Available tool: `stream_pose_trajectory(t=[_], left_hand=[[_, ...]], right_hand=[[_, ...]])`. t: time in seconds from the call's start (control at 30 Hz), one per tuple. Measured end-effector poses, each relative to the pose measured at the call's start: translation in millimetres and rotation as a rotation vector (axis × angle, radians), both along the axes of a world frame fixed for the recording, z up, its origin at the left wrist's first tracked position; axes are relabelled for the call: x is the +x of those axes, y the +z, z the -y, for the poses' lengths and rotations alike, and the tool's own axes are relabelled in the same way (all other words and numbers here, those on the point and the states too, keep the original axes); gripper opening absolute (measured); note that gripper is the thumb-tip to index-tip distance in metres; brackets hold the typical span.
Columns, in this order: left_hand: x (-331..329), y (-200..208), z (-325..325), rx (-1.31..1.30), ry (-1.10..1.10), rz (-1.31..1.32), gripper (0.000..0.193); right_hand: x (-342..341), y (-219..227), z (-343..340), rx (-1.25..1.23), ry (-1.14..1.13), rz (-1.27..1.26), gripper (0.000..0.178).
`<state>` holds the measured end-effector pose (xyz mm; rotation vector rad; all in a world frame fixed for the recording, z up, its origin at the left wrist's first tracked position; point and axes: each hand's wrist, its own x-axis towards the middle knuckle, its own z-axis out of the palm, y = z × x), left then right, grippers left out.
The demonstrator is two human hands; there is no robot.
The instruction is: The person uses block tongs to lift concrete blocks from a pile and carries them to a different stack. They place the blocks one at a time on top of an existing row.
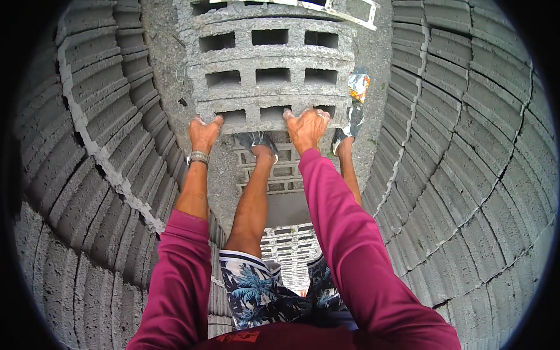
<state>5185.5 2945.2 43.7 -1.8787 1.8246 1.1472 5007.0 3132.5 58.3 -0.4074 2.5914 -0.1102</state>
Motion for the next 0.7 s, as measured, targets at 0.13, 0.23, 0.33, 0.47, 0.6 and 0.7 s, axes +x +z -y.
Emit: stream_pose_trajectory(t=[0.13,0.23,0.33,0.47,0.6,0.7], left_hand=[[-2,39,-3,-0.165,-0.054,0.086,0.044],[-28,110,-21,-0.212,-0.046,0.086,0.045],[-9,195,-28,-0.237,-0.068,0.148,0.044],[17,320,-35,-0.202,-0.053,0.218,0.047],[17,444,-47,-0.279,-0.016,0.121,0.044],[7,514,-65,-0.437,0.043,-0.015,0.044]], right_hand=[[-7,17,3,-0.002,-0.053,0.092,0.052],[-25,72,-8,-0.006,-0.051,0.11,0.059],[-17,132,-24,0.002,0.017,0.178,0.064],[-7,257,-14,0.086,0.082,0.278,0.06],[-34,391,-7,-0.071,0.207,0.255,0.052],[-61,463,-3,-0.216,0.322,0.236,0.048]])
